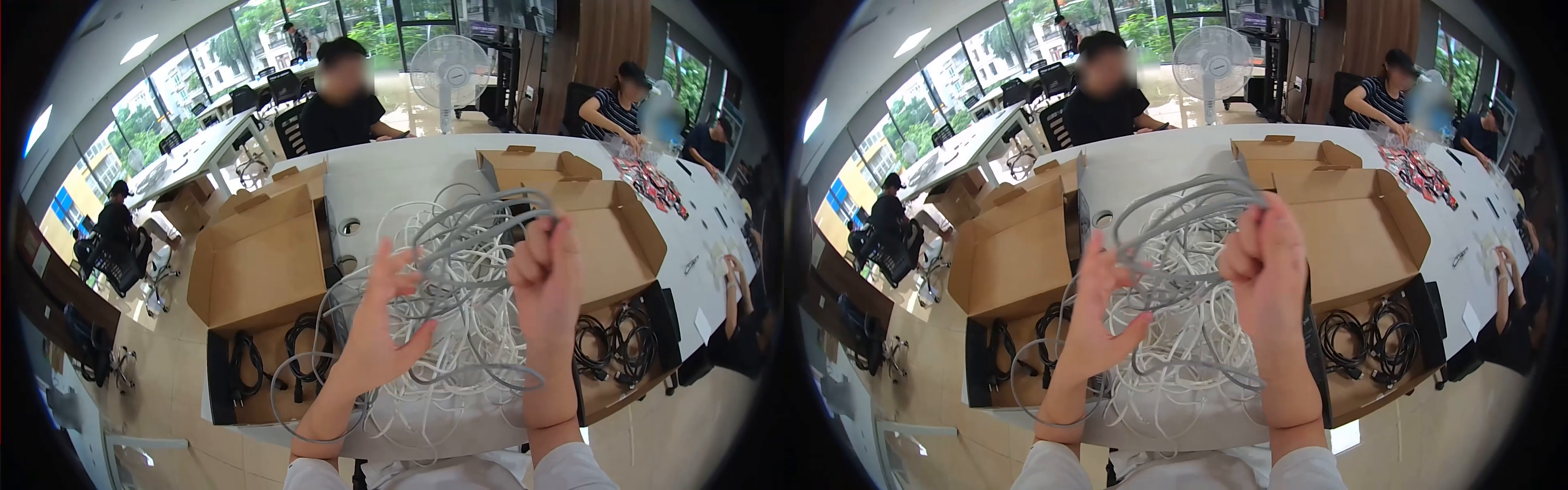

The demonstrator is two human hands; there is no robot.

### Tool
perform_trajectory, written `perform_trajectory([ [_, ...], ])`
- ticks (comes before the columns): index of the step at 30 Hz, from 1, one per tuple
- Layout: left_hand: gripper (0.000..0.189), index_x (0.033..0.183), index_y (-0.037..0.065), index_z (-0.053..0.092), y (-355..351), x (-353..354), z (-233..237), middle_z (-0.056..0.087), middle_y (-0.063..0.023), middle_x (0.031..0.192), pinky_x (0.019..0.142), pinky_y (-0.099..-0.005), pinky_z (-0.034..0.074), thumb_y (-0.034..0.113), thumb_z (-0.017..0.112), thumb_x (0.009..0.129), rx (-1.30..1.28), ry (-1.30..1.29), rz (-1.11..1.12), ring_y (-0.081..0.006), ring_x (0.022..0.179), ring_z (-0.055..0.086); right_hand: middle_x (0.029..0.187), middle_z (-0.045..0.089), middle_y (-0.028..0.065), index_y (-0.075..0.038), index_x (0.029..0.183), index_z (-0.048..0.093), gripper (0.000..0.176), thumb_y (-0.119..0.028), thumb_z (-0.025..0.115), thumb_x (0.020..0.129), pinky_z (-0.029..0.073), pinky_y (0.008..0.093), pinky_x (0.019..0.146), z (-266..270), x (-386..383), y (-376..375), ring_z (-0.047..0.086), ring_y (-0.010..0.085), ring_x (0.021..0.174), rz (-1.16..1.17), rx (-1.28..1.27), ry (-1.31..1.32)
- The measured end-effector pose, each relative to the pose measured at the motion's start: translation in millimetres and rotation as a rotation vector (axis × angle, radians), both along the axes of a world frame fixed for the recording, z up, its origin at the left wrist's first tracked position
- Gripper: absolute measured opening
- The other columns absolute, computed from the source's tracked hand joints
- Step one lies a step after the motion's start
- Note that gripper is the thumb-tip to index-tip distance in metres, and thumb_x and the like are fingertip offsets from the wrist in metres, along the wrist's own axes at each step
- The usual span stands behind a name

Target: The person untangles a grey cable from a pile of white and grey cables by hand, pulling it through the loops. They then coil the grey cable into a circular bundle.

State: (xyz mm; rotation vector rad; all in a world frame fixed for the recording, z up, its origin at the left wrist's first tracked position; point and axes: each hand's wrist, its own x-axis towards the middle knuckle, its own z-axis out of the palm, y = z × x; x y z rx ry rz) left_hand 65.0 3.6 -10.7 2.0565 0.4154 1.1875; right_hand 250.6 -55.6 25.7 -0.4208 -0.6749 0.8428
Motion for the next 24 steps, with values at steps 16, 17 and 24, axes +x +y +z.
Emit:
perform_trajectory([
  [16,0.049,0.129,-0.001,0.042,27,-25,-14,0.06,-0.0092,0.104,0.083,-0.0283,0.046,0.017,0.062,0.088,-0.591,-0.205,-0.408,-0.016,0.09,0.058,0.062,0.034,-0.0066,-0.003,0.1,0.051,0.026,-0.028,0.047,0.098,0.019,0.0207,0.044,-14,-14,17,0.025,0.0031,0.049,0.19,-0.174,-0.254],
  [17,0.049,0.129,-0.001,0.042,19,-18,-8,0.059,-0.0091,0.109,0.084,-0.0282,0.046,0.015,0.063,0.087,-0.558,-0.26,-0.329,-0.0157,0.093,0.057,0.062,0.032,-0.0065,-0.003,0.1,0.051,0.026,-0.029,0.046,0.098,0.019,0.0208,0.044,-11,-16,18,0.024,0.0034,0.049,0.138,-0.161,-0.192],
  [24,0.044,0.126,-0.001,0.046,23,-24,-7,0.058,-0.0083,0.111,0.076,-0.0259,0.048,0.006,0.061,0.086,-0.402,0.179,-0.238,-0.0115,0.085,0.058,0.062,0.021,-0.0068,-0.009,0.09,0.044,0.027,-0.035,0.042,0.099,0.016,0.0209,0.044,-13,10,24,0.017,0.0035,0.049,0.135,0.016,0.063],
])
